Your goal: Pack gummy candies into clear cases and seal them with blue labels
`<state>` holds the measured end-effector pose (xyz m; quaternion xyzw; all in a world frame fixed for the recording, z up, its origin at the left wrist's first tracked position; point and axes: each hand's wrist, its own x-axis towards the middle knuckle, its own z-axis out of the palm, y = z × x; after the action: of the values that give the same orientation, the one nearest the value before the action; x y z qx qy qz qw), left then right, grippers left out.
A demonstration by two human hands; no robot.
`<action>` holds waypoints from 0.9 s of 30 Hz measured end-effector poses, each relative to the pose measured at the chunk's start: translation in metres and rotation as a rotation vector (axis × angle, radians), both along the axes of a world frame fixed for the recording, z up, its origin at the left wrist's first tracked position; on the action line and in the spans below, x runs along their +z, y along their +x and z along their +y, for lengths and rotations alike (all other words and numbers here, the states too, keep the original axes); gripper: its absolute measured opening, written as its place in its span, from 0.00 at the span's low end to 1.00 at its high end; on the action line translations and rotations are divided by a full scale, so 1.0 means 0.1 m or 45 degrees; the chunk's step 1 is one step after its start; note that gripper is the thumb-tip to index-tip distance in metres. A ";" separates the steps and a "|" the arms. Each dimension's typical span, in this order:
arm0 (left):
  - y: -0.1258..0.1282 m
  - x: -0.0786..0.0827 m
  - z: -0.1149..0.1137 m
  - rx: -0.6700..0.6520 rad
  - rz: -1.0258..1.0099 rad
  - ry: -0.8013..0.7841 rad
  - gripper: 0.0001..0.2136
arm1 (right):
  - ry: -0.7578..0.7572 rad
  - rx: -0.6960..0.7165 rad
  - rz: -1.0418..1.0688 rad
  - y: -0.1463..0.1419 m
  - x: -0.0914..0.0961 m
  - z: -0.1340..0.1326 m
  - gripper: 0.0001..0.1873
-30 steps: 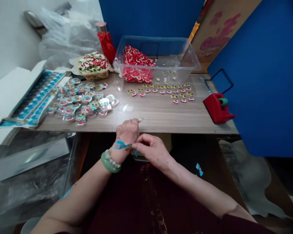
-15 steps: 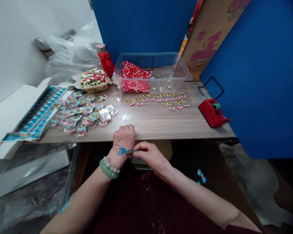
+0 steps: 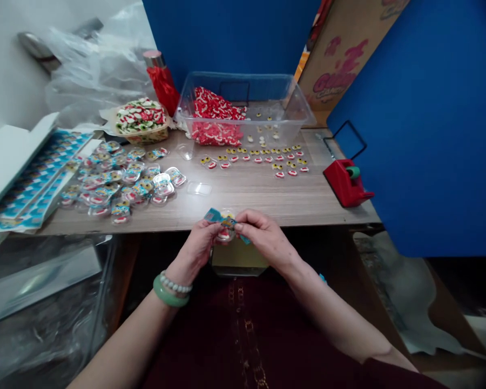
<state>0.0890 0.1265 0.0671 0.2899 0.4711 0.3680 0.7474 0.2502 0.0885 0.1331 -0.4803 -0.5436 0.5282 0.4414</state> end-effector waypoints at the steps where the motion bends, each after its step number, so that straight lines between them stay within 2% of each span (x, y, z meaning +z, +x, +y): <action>1: 0.01 0.00 -0.02 -0.004 0.043 0.014 0.09 | -0.061 -0.028 -0.023 0.01 -0.13 0.04 0.06; 4: 0.03 0.03 -0.06 -0.022 0.111 0.072 0.10 | -0.188 -0.038 -0.120 -0.02 -0.44 0.10 0.07; 7: 0.02 0.06 -0.07 -0.082 0.121 0.073 0.11 | -0.317 -0.037 -0.175 -0.07 -0.57 0.11 0.10; 13: -0.05 0.05 -0.04 -0.182 0.163 -0.016 0.09 | -0.481 -0.034 -0.017 -0.02 -0.61 0.23 0.11; 19: -0.11 0.03 0.00 -0.300 0.136 -0.010 0.10 | -0.568 0.033 0.141 0.05 -0.65 0.30 0.15; 27: -0.08 0.01 0.02 -0.248 0.163 0.002 0.10 | -0.530 0.069 0.120 0.09 -0.68 0.36 0.12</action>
<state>0.0806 0.1284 0.0678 0.3578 0.4872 0.2745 0.7478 0.2594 0.1242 0.0648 -0.5211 -0.4144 0.6625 0.3433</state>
